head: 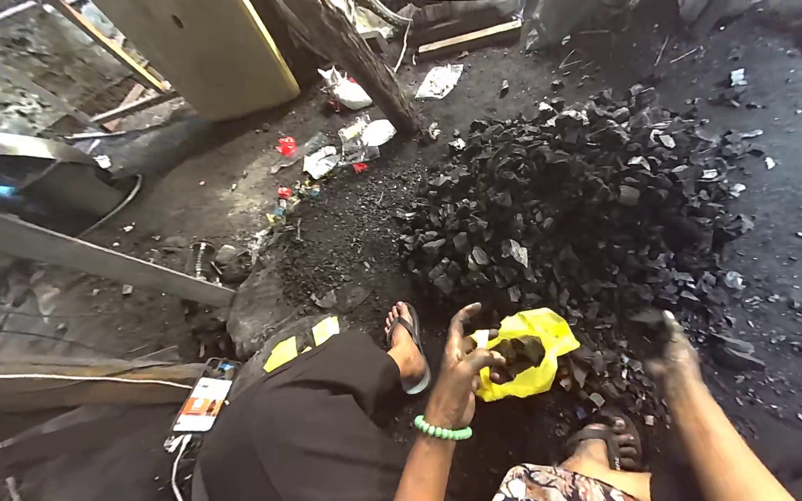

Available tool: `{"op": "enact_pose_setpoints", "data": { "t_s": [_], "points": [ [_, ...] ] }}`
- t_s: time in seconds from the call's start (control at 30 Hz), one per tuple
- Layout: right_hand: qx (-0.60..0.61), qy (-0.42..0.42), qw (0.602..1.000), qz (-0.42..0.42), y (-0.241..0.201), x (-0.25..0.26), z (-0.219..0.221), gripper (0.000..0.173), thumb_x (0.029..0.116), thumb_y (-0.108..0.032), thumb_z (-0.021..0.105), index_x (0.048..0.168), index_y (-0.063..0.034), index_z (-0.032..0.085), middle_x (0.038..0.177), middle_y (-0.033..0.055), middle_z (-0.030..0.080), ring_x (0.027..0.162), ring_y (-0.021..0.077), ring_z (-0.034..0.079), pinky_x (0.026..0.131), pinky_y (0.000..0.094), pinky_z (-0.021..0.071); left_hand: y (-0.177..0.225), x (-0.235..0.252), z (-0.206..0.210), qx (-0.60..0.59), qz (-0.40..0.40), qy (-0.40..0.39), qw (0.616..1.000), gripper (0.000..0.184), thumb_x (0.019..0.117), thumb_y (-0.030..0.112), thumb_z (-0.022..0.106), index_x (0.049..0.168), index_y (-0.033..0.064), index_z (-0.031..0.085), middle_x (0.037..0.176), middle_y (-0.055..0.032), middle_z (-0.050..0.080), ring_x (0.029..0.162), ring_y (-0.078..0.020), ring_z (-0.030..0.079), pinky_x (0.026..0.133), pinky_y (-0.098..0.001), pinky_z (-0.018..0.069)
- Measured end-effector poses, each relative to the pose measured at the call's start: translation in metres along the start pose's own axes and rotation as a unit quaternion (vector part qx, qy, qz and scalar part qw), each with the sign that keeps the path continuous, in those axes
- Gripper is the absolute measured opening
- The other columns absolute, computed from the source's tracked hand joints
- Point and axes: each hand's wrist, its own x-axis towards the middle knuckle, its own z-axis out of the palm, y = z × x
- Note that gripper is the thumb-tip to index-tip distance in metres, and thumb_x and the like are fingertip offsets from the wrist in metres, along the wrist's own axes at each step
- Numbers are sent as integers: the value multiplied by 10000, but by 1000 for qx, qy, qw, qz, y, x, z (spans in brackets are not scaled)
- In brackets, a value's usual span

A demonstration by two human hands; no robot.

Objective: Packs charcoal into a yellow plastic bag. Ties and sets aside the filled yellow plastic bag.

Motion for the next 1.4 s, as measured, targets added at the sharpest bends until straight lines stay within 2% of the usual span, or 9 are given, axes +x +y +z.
{"op": "enact_pose_setpoints", "data": {
  "t_s": [0.17,0.27,0.4,0.53,0.7,0.87,0.97,1.2,1.4],
  "points": [
    [52,178,983,-13,2,33,-53,671,1064,-557,415,1523,-68,371,1464,158,502,1288,248,542,1034,451,485,5,-3,-10,-44,28,5,999,729,839,26,554,1526,179,368,1098,-122,670,726,-164,659,600,-277,548],
    [-98,290,951,-42,29,24,-64,656,1110,-420,375,1549,63,308,1571,287,376,1463,345,396,1187,459,347,7,-2,-11,-32,38,19,999,754,823,28,556,1530,187,348,1113,-119,666,771,-163,669,632,-279,553],
    [-283,252,924,62,78,5,-51,684,1113,-364,361,1625,15,111,1669,300,142,1547,399,219,1247,483,234,12,1,-15,-32,57,49,997,763,798,46,580,1519,160,356,1096,-114,680,734,-155,666,614,-272,557],
    [-348,149,925,36,84,-23,9,666,1113,-410,365,1641,-56,167,1679,316,5,1546,513,80,1231,628,155,13,1,-20,-33,69,78,994,766,806,49,567,1531,149,338,1130,-120,660,738,-160,668,604,-271,559],
    [-428,67,900,-42,76,-29,49,833,975,-505,659,1621,-122,300,1641,331,188,1464,555,278,1151,655,297,14,1,-22,-41,68,92,993,764,811,47,557,1534,140,330,1094,-132,660,735,-168,679,590,-273,565],
    [-558,13,820,-126,101,-39,48,1040,739,-410,924,1587,-159,378,1638,369,112,1457,583,274,1105,635,392,11,2,-22,-46,68,91,992,780,800,47,551,1540,138,322,1117,-151,651,755,-179,683,578,-266,557],
    [-535,19,832,-148,107,-32,41,978,739,-339,936,1559,-157,436,1565,408,239,1393,584,367,1084,611,420,10,1,-21,-55,64,92,992,772,808,31,551,1539,122,319,1110,-147,637,753,-180,682,571,-269,563],
    [-292,-43,949,-113,83,-13,15,857,802,-94,860,1541,-65,428,1532,353,354,1368,492,411,1092,601,390,9,1,-20,-46,72,73,994,808,779,65,590,1541,135,330,1141,-146,653,779,-179,685,610,-280,569],
    [-146,-181,971,-54,36,-31,17,776,873,-133,693,1564,-205,348,1417,153,520,1026,234,630,777,434,567,9,-1,-19,-26,89,21,995,816,763,71,632,1523,156,347,1134,-96,667,777,-150,678,653,-270,570]
  ]
}}
